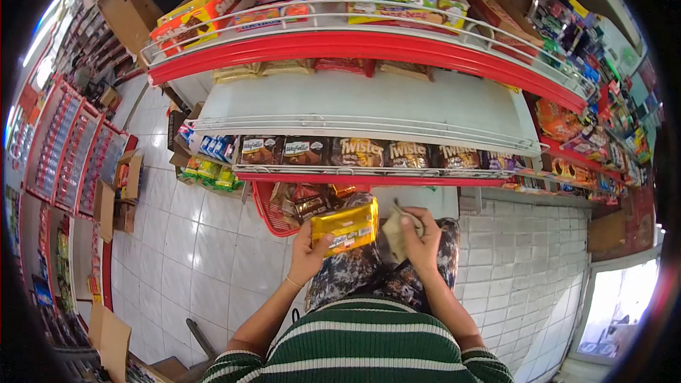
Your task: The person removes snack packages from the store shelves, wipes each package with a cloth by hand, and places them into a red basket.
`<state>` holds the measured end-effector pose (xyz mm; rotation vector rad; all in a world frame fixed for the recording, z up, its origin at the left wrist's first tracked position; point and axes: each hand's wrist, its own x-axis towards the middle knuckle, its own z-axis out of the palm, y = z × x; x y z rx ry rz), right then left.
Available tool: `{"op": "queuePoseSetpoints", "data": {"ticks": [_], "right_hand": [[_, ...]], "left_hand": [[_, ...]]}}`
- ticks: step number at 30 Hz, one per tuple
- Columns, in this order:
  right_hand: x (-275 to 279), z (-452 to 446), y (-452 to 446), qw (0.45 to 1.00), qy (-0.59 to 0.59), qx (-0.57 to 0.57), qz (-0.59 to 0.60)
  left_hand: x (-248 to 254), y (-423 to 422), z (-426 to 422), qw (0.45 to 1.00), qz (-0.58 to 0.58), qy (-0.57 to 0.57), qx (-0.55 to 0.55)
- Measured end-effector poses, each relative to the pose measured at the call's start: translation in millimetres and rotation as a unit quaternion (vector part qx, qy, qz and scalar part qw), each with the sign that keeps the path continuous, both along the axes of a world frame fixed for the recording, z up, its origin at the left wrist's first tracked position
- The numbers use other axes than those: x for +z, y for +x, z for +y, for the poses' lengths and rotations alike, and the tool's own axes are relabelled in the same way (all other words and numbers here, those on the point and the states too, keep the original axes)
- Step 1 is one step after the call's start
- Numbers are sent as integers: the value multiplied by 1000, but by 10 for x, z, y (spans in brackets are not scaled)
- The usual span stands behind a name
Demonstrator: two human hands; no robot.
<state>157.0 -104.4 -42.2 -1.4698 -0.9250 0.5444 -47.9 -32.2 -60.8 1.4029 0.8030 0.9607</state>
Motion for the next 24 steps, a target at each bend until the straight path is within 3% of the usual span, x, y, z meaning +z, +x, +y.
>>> {"op": "queuePoseSetpoints", "data": {"ticks": [3,4,6,9,12,17,19,21,24], "right_hand": [[401,176,-174,966,105,104,-211],[422,181,-212,967,106,97,-213],[438,184,-281,946,-19,148,-287],[209,149,-76,941,-38,141,-306],[116,62,87,939,-108,150,-289],[-163,163,378,939,-187,88,-273],[118,384,390,958,-155,82,-225],[361,655,327,991,-5,113,-70],[725,1019,168,983,53,176,-12]], "left_hand": [[160,127,-88,992,95,60,-51],[-8,94,-87,989,119,72,-53],[4,59,-65,986,131,83,-67],[92,-6,-58,985,131,93,-60],[17,-154,-39,994,74,5,-81],[45,-307,104,999,25,23,-28],[172,-366,185,992,-87,-73,60],[206,-388,276,988,-111,-78,79],[285,-410,336,964,-162,-132,163]]}}
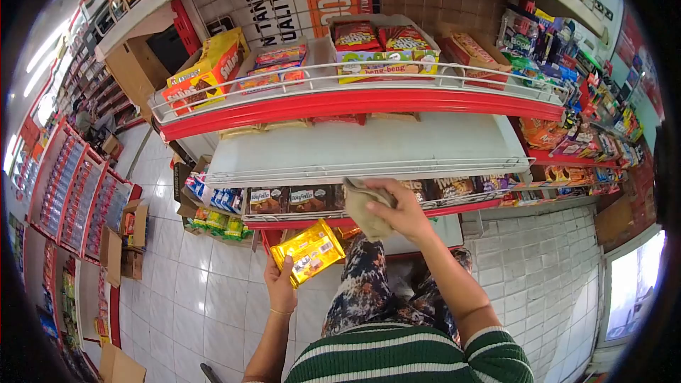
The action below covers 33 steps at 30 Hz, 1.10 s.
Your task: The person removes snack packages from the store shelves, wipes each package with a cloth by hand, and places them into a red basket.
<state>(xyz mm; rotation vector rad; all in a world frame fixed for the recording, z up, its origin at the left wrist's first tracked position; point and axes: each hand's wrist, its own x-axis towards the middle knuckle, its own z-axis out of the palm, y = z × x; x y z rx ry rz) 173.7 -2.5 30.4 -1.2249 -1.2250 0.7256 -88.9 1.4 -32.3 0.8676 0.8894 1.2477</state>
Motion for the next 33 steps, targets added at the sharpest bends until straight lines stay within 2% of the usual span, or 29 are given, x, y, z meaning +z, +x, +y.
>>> {"op": "queuePoseSetpoints", "data": {"ticks": [2,3,5,6,7,9,10,12,13,14,15,16,17,19,20,22,25,29,30,33], "right_hand": [[187,134,-129,994,-14,96,40],[146,182,-173,994,-12,99,40],[-80,315,-239,982,-59,181,-14],[-260,348,-297,970,-87,222,55],[-306,314,-364,969,-85,227,52],[-413,230,-482,964,-183,182,67],[-538,183,-518,962,-185,188,65],[-798,95,-516,928,-251,166,219],[-861,36,-496,925,-258,170,220],[-880,-46,-482,908,-278,129,285],[-903,-130,-461,885,-298,86,348],[-929,-188,-426,868,-318,13,381],[-1034,-245,-352,864,-330,13,381],[-1292,-362,-169,841,-277,-16,465],[-1320,-434,-113,838,-285,-18,465],[-1327,-552,-27,828,-253,-93,492],[-1310,-744,57,850,-252,-116,448],[-1464,-917,117,838,-249,-163,457],[-1467,-948,131,832,-251,-167,465],[-1600,-1043,159,832,-259,-176,459]], "left_hand": [[-102,-108,44,999,-28,-5,27],[-152,-180,62,997,-55,-11,52],[-172,-299,75,996,-58,-10,71],[-159,-362,81,995,-59,-26,78],[-158,-433,93,994,-61,-41,86],[-218,-587,163,991,-66,-48,103],[-213,-651,185,990,-72,-65,107],[-197,-734,231,986,-87,-90,107],[-199,-745,283,985,-86,-96,113],[-244,-753,342,985,-67,-110,116],[-355,-779,362,984,-48,-125,120],[-687,-850,450,987,-43,-115,100],[-971,-876,496,986,-41,-126,106],[-1449,-900,560,975,-8,-213,63],[-1643,-878,580,973,-7,-221,65],[-1984,-779,630,941,22,-329,74],[-2481,-616,696,926,40,-354,128],[-3057,-443,829,926,98,-333,147],[-3102,-375,865,917,142,-333,167],[-3169,-218,936,912,166,-331,174]]}}
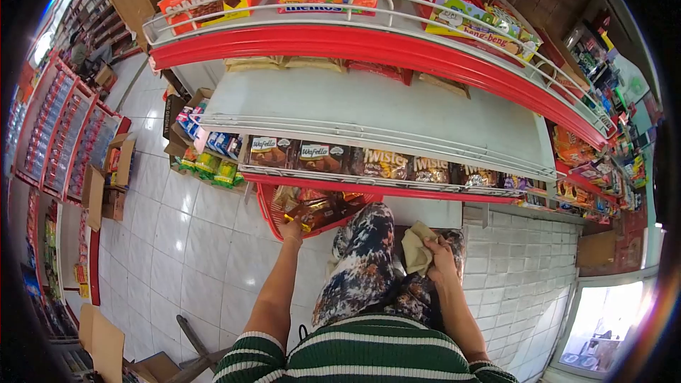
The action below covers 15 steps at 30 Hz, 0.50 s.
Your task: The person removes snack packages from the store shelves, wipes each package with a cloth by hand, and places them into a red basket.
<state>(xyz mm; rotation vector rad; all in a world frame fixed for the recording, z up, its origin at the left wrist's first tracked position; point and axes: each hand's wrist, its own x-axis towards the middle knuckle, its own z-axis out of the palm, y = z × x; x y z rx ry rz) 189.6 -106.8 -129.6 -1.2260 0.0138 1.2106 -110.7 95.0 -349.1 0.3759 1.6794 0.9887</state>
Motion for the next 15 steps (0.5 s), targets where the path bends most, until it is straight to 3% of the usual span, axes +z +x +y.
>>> {"op": "queuePoseSetpoints", "data": {"ticks": [2,4,6,8,10,13,15], "right_hand": [[-7,-24,-32,1000,5,-21,4],[23,-17,-48,999,-7,-32,5],[50,2,-50,999,5,-29,16],[71,27,-57,999,26,-3,23],[63,49,-53,1000,21,7,21],[207,155,-155,998,43,12,38],[351,253,-241,996,71,34,38]], "left_hand": [[-351,-51,71,999,24,-3,-32],[-329,-12,110,998,-9,-31,-50],[-297,16,86,998,31,-4,-54],[-253,-33,73,984,117,-16,-134],[-133,-40,-4,984,127,15,-127],[-34,-136,-103,992,-80,33,-87],[86,-179,-101,992,-84,12,-93]]}}
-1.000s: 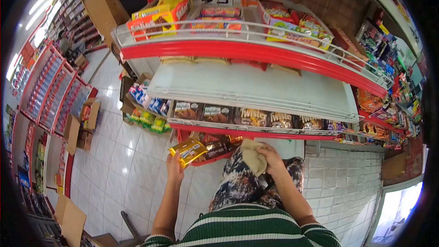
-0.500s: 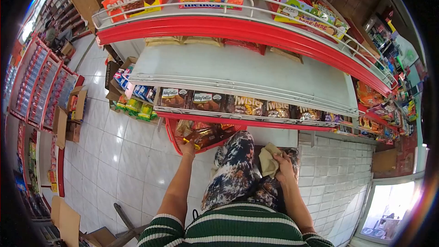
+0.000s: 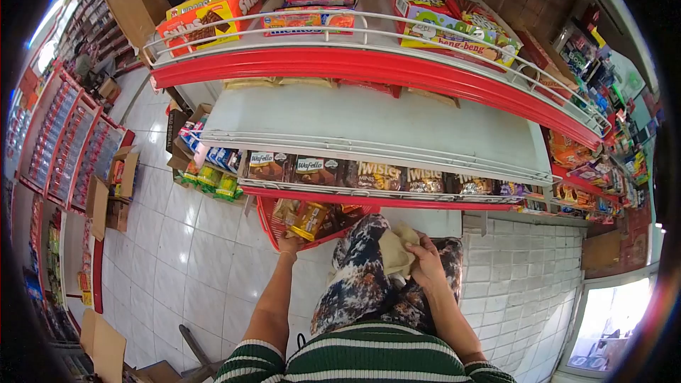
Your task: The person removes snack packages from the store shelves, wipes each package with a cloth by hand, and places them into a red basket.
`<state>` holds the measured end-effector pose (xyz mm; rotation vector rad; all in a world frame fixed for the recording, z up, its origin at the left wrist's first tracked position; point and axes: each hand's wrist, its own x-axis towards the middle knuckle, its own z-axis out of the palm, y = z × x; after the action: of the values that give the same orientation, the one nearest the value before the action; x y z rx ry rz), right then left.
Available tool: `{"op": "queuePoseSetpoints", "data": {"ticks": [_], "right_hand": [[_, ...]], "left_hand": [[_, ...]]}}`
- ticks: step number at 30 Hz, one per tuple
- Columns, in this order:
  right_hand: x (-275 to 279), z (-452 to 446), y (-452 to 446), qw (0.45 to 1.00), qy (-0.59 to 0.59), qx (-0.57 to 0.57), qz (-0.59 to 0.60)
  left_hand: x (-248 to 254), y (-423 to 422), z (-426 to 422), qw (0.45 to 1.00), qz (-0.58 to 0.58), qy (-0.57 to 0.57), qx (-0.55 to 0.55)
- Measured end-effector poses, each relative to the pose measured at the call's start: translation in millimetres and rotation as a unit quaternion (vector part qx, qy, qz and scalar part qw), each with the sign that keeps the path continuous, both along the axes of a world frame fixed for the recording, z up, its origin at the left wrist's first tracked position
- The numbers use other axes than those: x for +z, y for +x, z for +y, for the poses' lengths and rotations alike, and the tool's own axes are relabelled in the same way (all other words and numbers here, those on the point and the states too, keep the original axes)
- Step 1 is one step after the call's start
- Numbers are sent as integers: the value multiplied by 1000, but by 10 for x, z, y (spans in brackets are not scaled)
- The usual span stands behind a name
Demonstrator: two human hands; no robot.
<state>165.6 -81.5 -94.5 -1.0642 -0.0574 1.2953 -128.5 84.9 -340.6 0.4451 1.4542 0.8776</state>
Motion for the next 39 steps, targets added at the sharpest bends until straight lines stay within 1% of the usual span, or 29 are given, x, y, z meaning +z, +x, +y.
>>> {"op": "queuePoseSetpoints", "data": {"ticks": [1,2,6,8,9,11,13,14,15,17,18,20,21,22,23,24,25,27,28,29,30,31,32,33,35,36,38,39], "right_hand": [[63,48,-36,1000,24,19,-3],[116,101,-67,999,31,31,-5],[317,205,-132,998,36,55,-10],[365,197,-78,994,95,40,42],[535,226,-85,995,90,-17,39],[624,135,60,985,120,-76,96],[619,35,267,947,229,-113,192],[514,0,420,939,259,-107,197],[495,-17,494,926,282,-97,230],[503,-87,603,968,174,-111,145],[521,-143,601,967,175,-112,146],[611,-305,595,976,152,-12,157],[720,-348,558,976,153,-15,157],[855,-376,480,987,104,-44,117],[921,-410,452,993,55,-74,77],[893,-466,482,989,91,-87,82],[748,-553,558,988,91,-91,81],[399,-758,736,957,241,-73,141],[395,-809,716,932,278,-101,210],[398,-832,679,932,277,-106,211],[404,-846,625,926,261,-154,224],[408,-867,567,919,242,-202,237],[413,-872,524,929,216,-210,215],[436,-893,509,932,222,-149,244],[512,-881,460,939,180,-185,227],[480,-929,472,946,202,-148,204],[422,-1035,520,946,212,-147,197],[395,-1084,549,945,222,-145,189]], "left_hand": [[111,2,-24,1000,-5,-25,-9],[212,31,-52,999,2,-32,8],[181,-2,-84,1000,24,-14,-11],[157,-34,-128,999,27,-5,-37],[194,-33,-163,999,29,-7,-35],[339,-13,-246,995,78,-29,-60],[407,-27,-312,993,91,-38,-62],[432,-27,-339,992,102,-45,-63],[452,-30,-364,992,103,-45,-64],[502,-38,-385,989,121,-58,-70],[565,-12,-392,988,122,-58,-71],[714,95,-400,993,104,-15,-60],[808,162,-419,992,104,-15,-62],[941,242,-448,995,34,66,-60],[1095,334,-484,987,-38,146,-56],[1431,494,-544,977,-87,184,-61],[1878,682,-626,963,-137,221,-66],[2771,970,-833,905,-300,264,-148],[3217,1057,-986,842,-393,299,-217],[3629,1096,-1148,764,-479,328,-281],[3954,1030,-1305,740,-426,355,-380],[4179,1061,-1360,650,-458,393,-462],[4452,1387,-1359,426,-575,574,-398],[4629,1391,-1347,368,-565,567,-474],[5022,1437,-1652,507,-490,543,-456],[5112,1520,-1674,508,-492,540,-457],[5240,1708,-1630,441,-514,511,-529],[5257,1745,-1667,440,-515,511,-529]]}}
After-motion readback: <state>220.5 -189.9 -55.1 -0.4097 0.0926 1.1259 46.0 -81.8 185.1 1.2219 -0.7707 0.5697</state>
